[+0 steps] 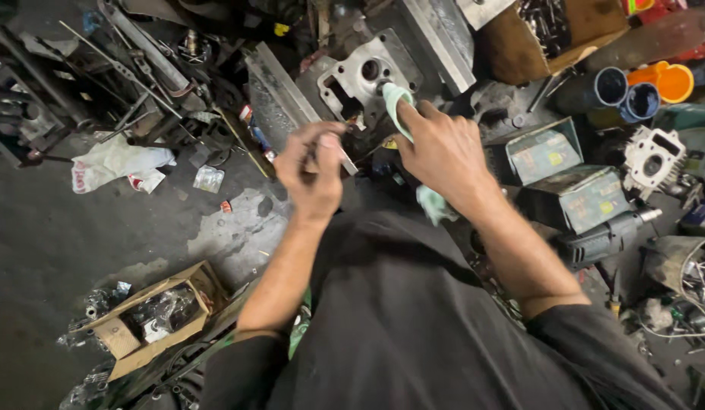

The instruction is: The person cleans a small engine cylinder head clamped in a bench vise. They wipe the head with a dark rag, then use a green cloth to wipe the head surface and a metal valve part, handle small fasteners from a box, and pour liquid from a plastic bottle onto the part while continuing to wipe.

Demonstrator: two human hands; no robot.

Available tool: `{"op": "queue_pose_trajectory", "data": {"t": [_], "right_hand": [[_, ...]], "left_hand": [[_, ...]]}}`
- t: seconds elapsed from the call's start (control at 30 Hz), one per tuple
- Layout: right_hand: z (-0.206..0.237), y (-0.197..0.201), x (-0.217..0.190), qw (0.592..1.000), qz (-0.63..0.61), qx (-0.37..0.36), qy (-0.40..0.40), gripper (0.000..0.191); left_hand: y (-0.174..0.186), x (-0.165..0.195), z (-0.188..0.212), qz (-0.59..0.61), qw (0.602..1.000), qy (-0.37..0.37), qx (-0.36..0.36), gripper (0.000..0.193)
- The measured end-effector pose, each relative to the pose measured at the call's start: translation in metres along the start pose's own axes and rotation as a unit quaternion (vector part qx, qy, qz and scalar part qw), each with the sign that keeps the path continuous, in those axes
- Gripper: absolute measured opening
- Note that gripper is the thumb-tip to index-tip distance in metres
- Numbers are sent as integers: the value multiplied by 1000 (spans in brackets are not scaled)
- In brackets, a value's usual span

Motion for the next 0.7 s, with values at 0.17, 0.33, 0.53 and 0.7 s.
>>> {"op": "queue_pose_trajectory", "data": {"t": [0.17,0.33,0.53,0.7], "right_hand": [[-33,-21,-8,998,34,-50,33,45],[-51,-13,14,984,-29,-156,80,56],[-42,-21,-19,967,166,-162,102,53],[-34,-13,-49,960,176,-191,106,30]], "left_hand": [[-11,12,0,-11,993,-120,14,9],[-10,31,-6,-47,975,-217,20,6],[-15,30,-12,-53,979,-198,3,6],[-15,26,-16,-121,979,-166,2,5]]}}
Point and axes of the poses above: each hand's wrist, its own z-axis away from the middle knuckle, its own y-axis out of the back of the hand, x = y × z, the point moved 9 cm from there along -z, towards the middle knuckle, and after that the axes turned 11 degrees about x, right-handed, at the moved point
